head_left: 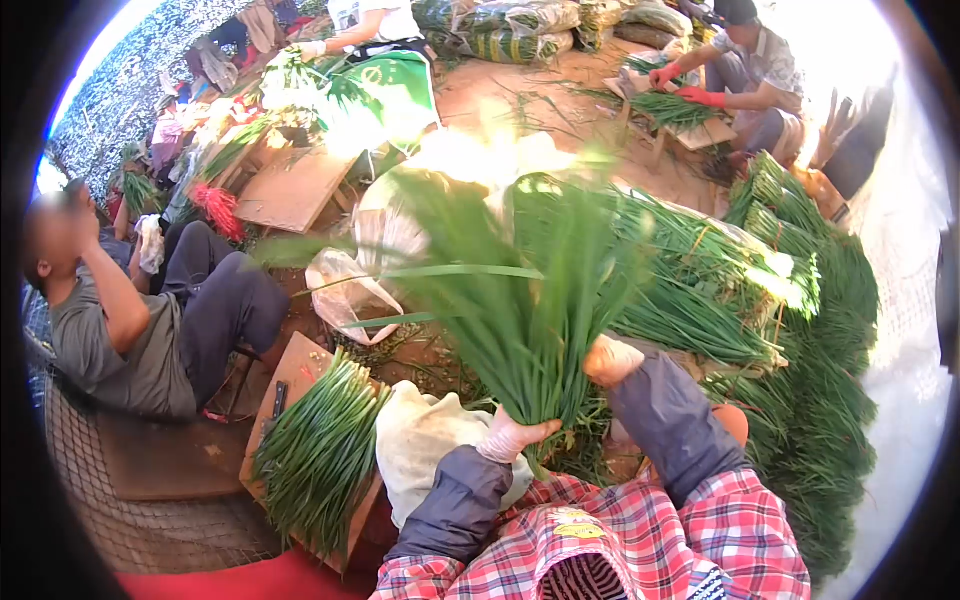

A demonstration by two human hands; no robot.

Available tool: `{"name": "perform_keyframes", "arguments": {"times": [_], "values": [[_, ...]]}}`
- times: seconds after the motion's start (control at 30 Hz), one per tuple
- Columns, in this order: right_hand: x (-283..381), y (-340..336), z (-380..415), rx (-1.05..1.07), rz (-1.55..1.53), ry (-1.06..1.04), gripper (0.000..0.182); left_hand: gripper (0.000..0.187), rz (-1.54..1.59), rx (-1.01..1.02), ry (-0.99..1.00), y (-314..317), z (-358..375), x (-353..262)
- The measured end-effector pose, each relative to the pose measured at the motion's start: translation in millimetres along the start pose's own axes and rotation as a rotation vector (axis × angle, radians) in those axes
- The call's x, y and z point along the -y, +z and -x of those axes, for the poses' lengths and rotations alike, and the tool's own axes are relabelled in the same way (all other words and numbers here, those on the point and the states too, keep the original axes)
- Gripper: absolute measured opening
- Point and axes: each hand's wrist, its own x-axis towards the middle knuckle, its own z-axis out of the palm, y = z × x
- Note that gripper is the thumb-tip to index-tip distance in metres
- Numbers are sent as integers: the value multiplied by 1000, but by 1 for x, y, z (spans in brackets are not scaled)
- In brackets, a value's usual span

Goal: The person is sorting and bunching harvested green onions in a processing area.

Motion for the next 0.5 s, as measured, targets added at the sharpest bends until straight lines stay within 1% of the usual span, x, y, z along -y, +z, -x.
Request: {"name": "perform_keyframes", "arguments": {"times": [0.03, 0.07, 0.1, 0.17, 0.23, 0.27, 0.3, 0.33, 0.37, 0.4, 0.47, 0.5], "values": [[10, 9, -12, -22, -15, -5, 80, 43, -109, 14, -25, -9, -6, 9], [13, 16, -20, -30, 64, 5, 75, 43, -217, 31, -56, -16, -7, 17], [12, 22, -26, -92, 45, 5, 70, 44, -190, -28, -66, -15, -10, 5], [7, 32, -36, -207, 5, 8, 61, 56, -181, -35, -123, -22, -17, 4], [-5, 28, -36, -276, -23, 7, 59, 63, -173, -18, -66, -31, -25, -5], [-13, 25, -34, -315, -43, 10, 58, 64, -170, 12, 17, -37, -29, -11], [-14, 20, -32, -206, 138, -32, 55, 66, -166, 46, 95, -39, -34, -17], [-26, 22, -32, -226, 1, -69, 52, 67, -160, 84, 172, -41, -36, -17], [-45, 25, -30, -248, -135, -107, 49, 66, -31, 34, 98, -42, -42, -3], [-71, 15, -25, -184, -372, -72, 49, 65, 98, -19, 23, -41, -50, 21], [-160, -20, -16, 176, -1271, 108, 52, 64, 353, -136, -143, -39, -60, 63], [-196, -27, -12, 258, -1493, 153, 54, 64, 296, -108, -160, -40, -63, 69]]}}
